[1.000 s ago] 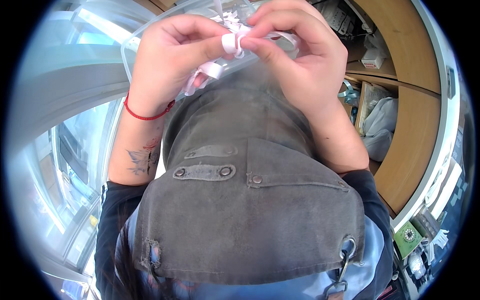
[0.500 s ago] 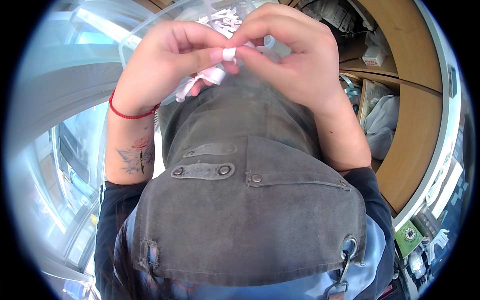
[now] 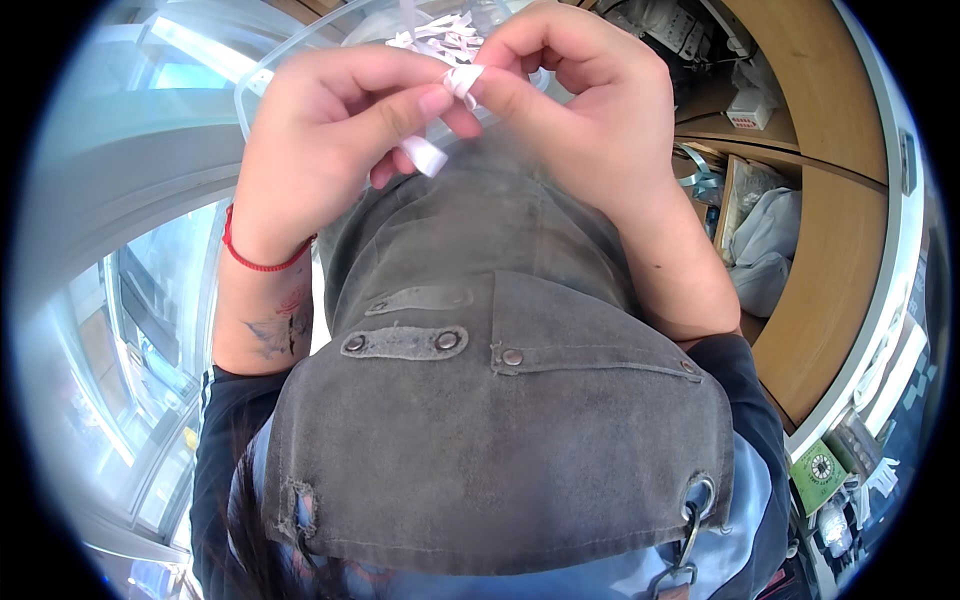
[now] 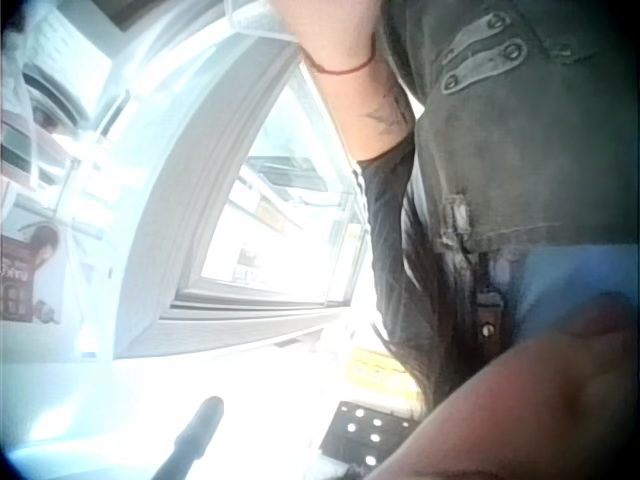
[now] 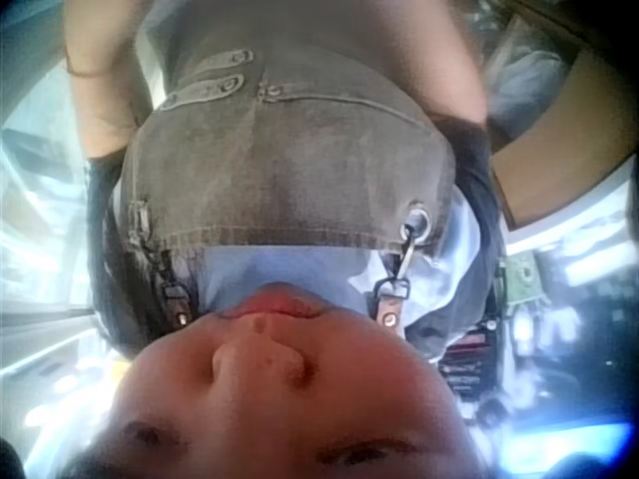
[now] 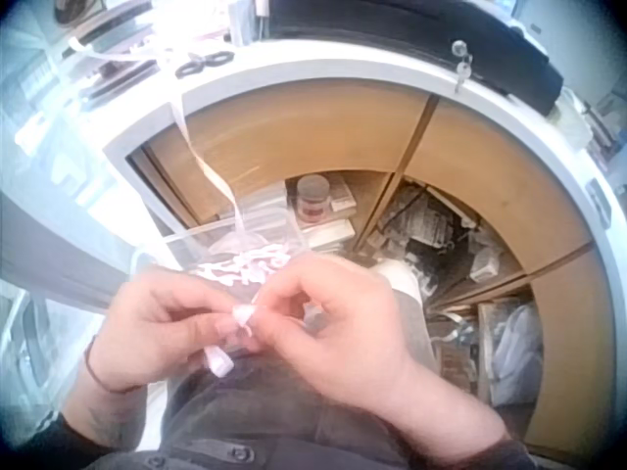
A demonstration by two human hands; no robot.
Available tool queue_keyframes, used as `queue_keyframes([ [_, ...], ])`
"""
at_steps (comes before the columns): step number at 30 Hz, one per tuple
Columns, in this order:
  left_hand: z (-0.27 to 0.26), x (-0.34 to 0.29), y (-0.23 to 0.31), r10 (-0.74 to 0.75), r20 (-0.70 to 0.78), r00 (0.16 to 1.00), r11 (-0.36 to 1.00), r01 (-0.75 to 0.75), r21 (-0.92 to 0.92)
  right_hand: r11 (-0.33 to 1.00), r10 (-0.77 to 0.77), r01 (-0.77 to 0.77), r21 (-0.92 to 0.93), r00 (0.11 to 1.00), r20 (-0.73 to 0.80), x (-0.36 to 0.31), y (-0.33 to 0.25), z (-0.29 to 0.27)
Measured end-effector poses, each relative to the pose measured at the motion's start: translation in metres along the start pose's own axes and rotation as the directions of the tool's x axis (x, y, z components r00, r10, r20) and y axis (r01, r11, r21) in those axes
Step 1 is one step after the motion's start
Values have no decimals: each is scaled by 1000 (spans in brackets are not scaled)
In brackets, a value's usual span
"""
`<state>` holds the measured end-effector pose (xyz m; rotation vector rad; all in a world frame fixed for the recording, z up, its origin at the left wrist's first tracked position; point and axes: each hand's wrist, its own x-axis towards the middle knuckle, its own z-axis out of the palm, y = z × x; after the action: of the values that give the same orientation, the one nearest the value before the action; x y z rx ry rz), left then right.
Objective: The person cuts a white ribbon into short pieces using scissors and then ties each piece into a small bow by hand. The finished bows are placed into a clear plastic container on the counter.
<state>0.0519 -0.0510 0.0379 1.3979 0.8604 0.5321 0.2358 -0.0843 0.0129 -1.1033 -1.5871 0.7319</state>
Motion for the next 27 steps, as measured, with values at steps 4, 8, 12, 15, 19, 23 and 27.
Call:
queue_keyframes([
  [4, 8, -4, 2, 73, -229, 971, 996, -81, -23, 996, 52, -50, 80, 998, -27, 7, -11, -3],
  [8, 12, -4, 2, 180, -265, 947, 984, -173, 49, 999, -23, 23, -22, 1000, -9, 9, -19, -4],
  [12, 13, -5, 4, 233, -223, 947, 972, -223, 70, 994, -95, 93, -58, 995, -35, 9, -17, -4],
  [15, 13, -6, 6, 205, -217, 954, 977, -186, 104, 965, -227, 221, -142, 973, -33, 9, -15, -3],
  [19, 10, -5, 6, 142, -169, 975, 987, -125, 105, 870, -373, 384, -309, 923, 97, 11, -17, -11],
  [23, 2, -5, 1, 85, -76, 993, 996, -85, 1, 837, -510, 468, -282, 855, -95, -2, 9, -1],
  [27, 2, -7, 1, 85, -48, 995, 988, -90, -125, 966, -241, 229, -118, 966, -98, -11, 2, 1],
])
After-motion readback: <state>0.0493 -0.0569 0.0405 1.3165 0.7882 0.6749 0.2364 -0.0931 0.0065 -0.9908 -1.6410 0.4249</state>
